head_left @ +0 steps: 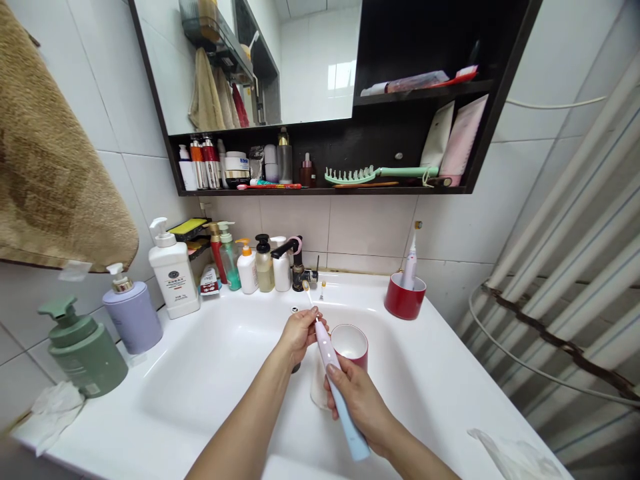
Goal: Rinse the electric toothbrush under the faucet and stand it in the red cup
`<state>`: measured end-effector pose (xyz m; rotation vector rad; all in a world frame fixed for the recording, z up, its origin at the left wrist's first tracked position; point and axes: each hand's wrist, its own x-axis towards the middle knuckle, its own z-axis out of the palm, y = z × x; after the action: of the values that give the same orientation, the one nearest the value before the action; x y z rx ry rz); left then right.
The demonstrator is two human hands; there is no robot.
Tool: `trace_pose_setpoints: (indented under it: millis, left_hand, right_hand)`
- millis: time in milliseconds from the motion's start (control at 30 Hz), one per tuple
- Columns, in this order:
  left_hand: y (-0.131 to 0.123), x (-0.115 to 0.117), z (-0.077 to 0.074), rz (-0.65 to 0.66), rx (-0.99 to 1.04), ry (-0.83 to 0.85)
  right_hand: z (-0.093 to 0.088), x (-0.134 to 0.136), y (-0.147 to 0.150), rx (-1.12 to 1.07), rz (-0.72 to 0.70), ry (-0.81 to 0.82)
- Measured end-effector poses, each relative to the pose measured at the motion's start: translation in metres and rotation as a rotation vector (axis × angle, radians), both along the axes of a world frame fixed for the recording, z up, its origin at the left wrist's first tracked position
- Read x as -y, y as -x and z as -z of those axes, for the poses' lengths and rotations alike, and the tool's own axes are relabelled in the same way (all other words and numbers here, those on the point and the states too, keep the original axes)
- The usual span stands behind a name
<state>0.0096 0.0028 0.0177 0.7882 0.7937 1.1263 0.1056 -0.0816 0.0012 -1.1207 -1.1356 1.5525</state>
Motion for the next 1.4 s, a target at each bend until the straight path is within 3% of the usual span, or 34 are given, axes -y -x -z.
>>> trace_pose_setpoints:
  millis: [167, 1400]
  left_hand:
    - [-0.0006, -0.0021, 0.0018, -0.076, 0.035, -0.007]
    - [-0.0018, -0.0006, 0.0008, -0.013, 0.017, -0.030]
  right_hand:
    - [0.0026, -0.0014, -0.0006, -0.008, -0.009, -0.031]
    - [0.0053, -0.0019, 0.0001, -0.034, 0.004, -0.089]
